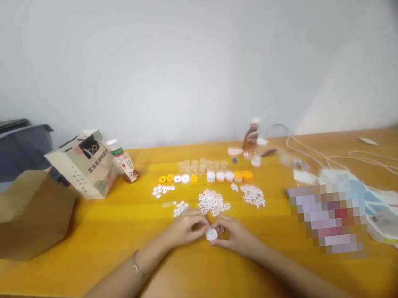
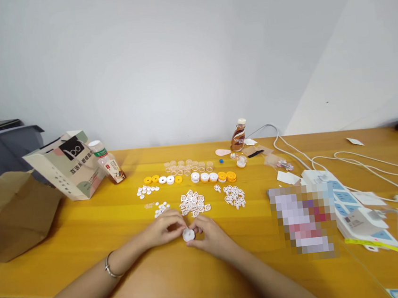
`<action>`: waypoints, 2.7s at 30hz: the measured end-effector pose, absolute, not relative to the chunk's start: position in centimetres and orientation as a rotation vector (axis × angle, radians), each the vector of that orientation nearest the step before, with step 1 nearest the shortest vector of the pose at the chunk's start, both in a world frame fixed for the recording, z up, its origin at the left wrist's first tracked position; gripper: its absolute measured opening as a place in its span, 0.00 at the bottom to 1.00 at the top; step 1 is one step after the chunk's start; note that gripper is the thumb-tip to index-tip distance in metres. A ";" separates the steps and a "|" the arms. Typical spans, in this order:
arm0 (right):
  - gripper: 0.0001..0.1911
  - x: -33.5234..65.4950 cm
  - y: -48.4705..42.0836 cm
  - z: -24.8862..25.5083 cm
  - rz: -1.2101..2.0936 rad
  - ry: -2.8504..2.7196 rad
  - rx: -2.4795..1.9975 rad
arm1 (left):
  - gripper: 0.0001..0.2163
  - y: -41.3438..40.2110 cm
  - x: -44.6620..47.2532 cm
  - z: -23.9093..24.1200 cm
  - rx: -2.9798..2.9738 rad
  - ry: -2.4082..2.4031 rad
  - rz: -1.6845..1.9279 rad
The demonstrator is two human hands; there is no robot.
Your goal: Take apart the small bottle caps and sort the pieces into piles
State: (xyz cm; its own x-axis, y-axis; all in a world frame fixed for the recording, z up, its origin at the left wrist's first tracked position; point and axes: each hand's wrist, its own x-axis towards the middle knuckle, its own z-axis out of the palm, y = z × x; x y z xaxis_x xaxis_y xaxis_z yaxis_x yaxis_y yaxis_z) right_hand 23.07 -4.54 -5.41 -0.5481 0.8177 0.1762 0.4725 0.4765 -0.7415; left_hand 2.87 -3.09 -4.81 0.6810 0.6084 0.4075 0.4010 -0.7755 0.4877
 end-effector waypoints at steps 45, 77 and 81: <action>0.09 23.4 -5.2 -3.2 0.980 -2.109 -0.913 | 0.11 -6.5 0.7 -1.6 3.100 0.862 0.680; 0.12 24.5 -3.7 -3.6 0.775 -1.847 -1.110 | 0.07 9.4 2.7 -3.7 2.656 1.619 0.621; 0.11 24.6 -3.7 -3.6 0.743 -1.841 -1.109 | 0.06 9.3 2.4 -3.8 2.659 1.601 0.639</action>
State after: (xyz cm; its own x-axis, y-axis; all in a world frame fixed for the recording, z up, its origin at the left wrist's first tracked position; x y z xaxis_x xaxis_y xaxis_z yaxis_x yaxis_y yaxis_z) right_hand 24.58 -3.66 -3.60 -0.2550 0.8994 0.3551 0.4012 0.4326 -0.8074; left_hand 2.45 9.30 -3.78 0.4083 0.8423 0.3519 0.8534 -0.4891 0.1805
